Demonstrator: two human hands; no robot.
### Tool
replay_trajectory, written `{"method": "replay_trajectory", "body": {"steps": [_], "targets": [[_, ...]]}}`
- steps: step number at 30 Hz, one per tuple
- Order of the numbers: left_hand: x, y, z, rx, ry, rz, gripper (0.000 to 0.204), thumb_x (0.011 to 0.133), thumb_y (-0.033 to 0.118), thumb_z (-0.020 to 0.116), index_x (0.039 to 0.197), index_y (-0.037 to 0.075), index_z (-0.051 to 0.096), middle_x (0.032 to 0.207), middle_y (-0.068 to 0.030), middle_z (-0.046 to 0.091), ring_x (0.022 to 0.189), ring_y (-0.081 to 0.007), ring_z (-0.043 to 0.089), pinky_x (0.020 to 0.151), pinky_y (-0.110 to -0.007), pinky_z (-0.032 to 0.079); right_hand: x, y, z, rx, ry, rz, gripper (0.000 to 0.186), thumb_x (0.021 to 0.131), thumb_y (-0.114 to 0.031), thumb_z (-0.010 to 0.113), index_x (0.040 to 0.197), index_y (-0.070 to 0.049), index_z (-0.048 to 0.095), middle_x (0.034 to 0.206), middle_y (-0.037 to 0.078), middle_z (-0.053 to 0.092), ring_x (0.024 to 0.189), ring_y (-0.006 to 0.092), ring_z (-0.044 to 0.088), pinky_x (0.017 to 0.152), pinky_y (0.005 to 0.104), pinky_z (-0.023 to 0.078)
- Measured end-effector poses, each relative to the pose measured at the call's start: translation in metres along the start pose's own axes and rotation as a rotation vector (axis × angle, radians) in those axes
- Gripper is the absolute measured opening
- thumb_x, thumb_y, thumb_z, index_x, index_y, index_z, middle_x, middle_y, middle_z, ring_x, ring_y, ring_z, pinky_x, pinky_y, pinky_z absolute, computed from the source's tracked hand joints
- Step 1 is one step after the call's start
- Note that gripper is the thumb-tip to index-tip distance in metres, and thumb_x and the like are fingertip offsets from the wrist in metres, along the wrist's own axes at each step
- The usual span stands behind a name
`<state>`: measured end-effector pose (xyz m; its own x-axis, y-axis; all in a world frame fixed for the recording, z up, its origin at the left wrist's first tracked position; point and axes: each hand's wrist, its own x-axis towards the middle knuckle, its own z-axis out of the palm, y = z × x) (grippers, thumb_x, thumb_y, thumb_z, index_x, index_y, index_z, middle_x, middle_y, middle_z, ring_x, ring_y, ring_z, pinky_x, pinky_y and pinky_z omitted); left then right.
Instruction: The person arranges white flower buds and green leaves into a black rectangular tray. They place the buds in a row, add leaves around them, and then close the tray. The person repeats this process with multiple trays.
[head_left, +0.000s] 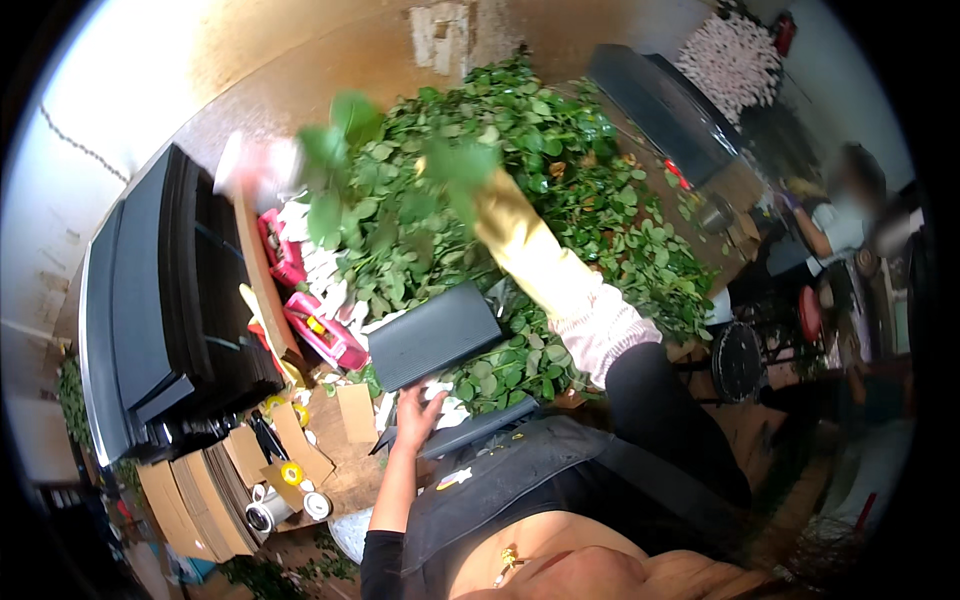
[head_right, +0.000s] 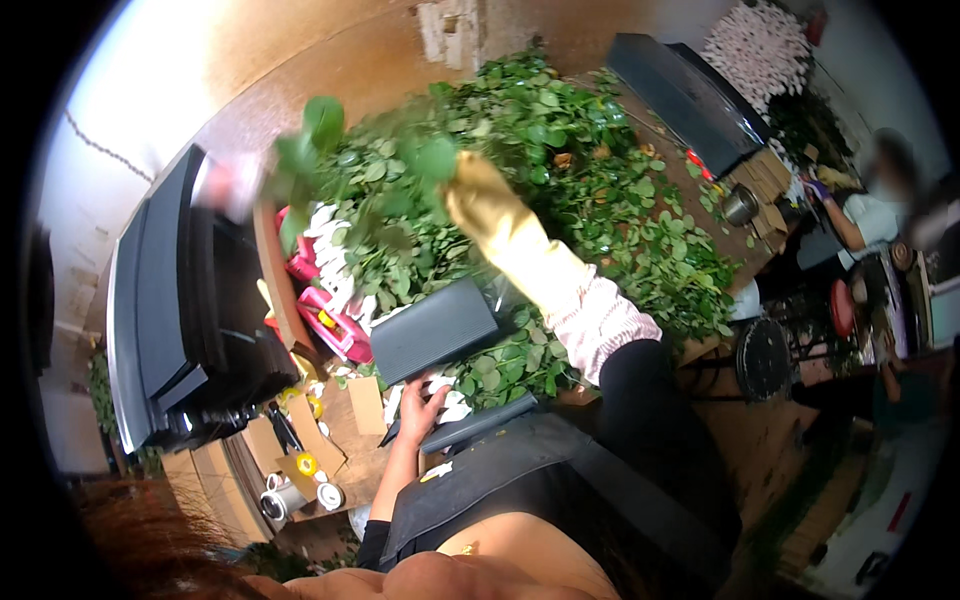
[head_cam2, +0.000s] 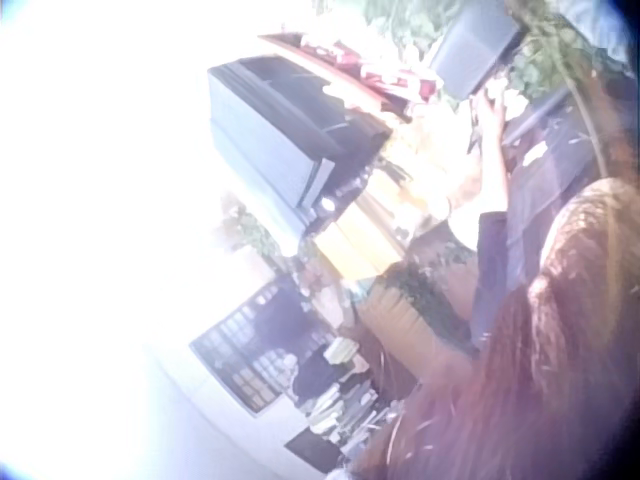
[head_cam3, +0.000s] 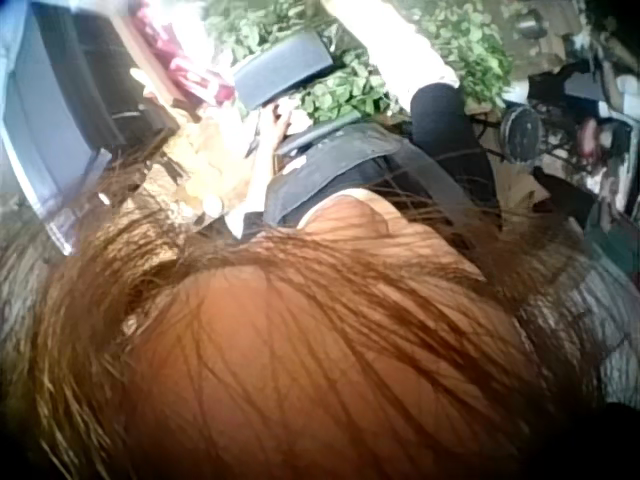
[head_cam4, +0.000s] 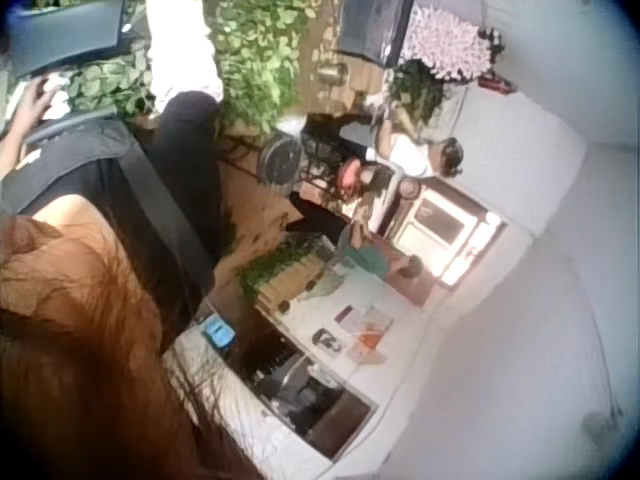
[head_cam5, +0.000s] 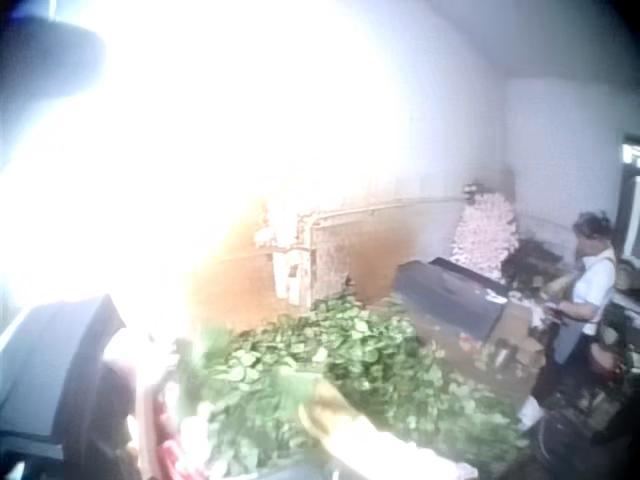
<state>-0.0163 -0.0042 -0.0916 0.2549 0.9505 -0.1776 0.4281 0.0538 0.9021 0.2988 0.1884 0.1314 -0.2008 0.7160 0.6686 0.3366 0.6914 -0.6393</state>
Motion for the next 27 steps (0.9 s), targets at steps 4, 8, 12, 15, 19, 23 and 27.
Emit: {"method": "replay_trajectory", "body": {"steps": [4, 8, 12, 15, 19, 23, 27], "targets": [[-0.004, 0.015, -0.006, -0.066, -0.015, 0.032, 0.049, 0.086, 0.02, 0.081, 0.125, -0.004, 0.063, 0.113, -0.0181, 0.067, 0.099, -0.0259, 0.069, 0.08, -0.037, 0.058, -0.029, -0.051, -0.004, -0.436, -0.341, -0.19, 0.017, 0.085, -0.002, 0.06, 0.097, -0.006, 0.072, 0.089, 0.014, 0.072, 0.086, 0.0282, 0.071, 0.082, 0.0362, 0.057], [0.013, 0.01, 0.007, -0.034, -0.127, 0.011, 0.054, 0.087, 0.019, 0.08, 0.128, -0.008, 0.058, 0.117, -0.0211, 0.065, 0.098, -0.0241, 0.069, 0.078, -0.036, 0.06, -0.103, 0.077, -0.046, -0.678, -0.17, 0.136, 0.015, 0.088, -0.014, 0.057, 0.089, -0.01, 0.071, 0.079, 0.011, 0.066, 0.072, 0.0269, 0.065, 0.065, 0.0392, 0.051], [0.016, -0.004, -0.001, -0.046, -0.084, 0.032, 0.059, 0.087, 0.021, 0.081, 0.131, -0.009, 0.056, 0.11, -0.0217, 0.067, 0.093, -0.024, 0.069, 0.077, -0.037, 0.061, -0.059, 0.045, -0.009, -0.359, -0.003, 0.669, 0.014, 0.088, -0.013, 0.058, 0.085, -0.008, 0.071, 0.077, 0.012, 0.067, 0.07, 0.0254, 0.065, 0.067, 0.0386, 0.052], [0.007, 0.022, -0.004, -0.063, -0.114, -0.069, 0.058, 0.087, 0.021, 0.081, 0.13, -0.009, 0.056, 0.112, -0.0224, 0.067, 0.093, -0.0247, 0.07, 0.076, -0.037, 0.061, -0.056, -0.051, 0.011, -0.35, -0.229, 0.272, 0.009, 0.085, -0.011, 0.059, 0.084, -0.01, 0.068, 0.076, 0.01, 0.066, 0.07, 0.0291, 0.064, 0.067, 0.0413, 0.05], [0.012, -0.022, -0.005, 0.293, -0.046, 0.193, 0.045, 0.092, 0.026, 0.072, 0.128, 0.001, 0.061, 0.117, -0.0173, 0.068, 0.099, -0.0249, 0.068, 0.087, -0.041, 0.055, -0.094, -0.11, -0.017, -0.264, -0.449, -0.125, 0.036, 0.071, 0.001, 0.068, 0.105, -0.01, 0.071, 0.088, 0.008, 0.072, 0.081, 0.0304, 0.068, 0.065, 0.0395, 0.053], [0.008, -0.002, -0.003, 0.116, -0.218, 0.006, 0.033, 0.091, 0.026, 0.069, 0.112, 0.001, 0.067, 0.104, -0.0191, 0.069, 0.097, -0.0299, 0.067, 0.084, -0.042, 0.052, -0.184, -0.085, -0.045, -0.464, -0.45, 0.124, 0.04, 0.076, 0.001, 0.072, 0.114, -0.008, 0.069, 0.098, 0.011, 0.073, 0.089, 0.0319, 0.07, 0.077, 0.0399, 0.057], [0.007, 0.002, 0.002, 0.136, -0.044, 0.131, 0.038, 0.089, 0.031, 0.075, 0.103, -0.004, 0.066, 0.091, -0.0205, 0.066, 0.086, -0.0317, 0.065, 0.075, -0.043, 0.051, -0.243, -0.037, -0.03, -0.937, -0.863, 0.471, 0.044, 0.094, -0.019, 0.06, 0.137, -0.014, 0.06, 0.137, 0.013, 0.063, 0.117, 0.0287, 0.064, 0.099, 0.0392, 0.051]]}}
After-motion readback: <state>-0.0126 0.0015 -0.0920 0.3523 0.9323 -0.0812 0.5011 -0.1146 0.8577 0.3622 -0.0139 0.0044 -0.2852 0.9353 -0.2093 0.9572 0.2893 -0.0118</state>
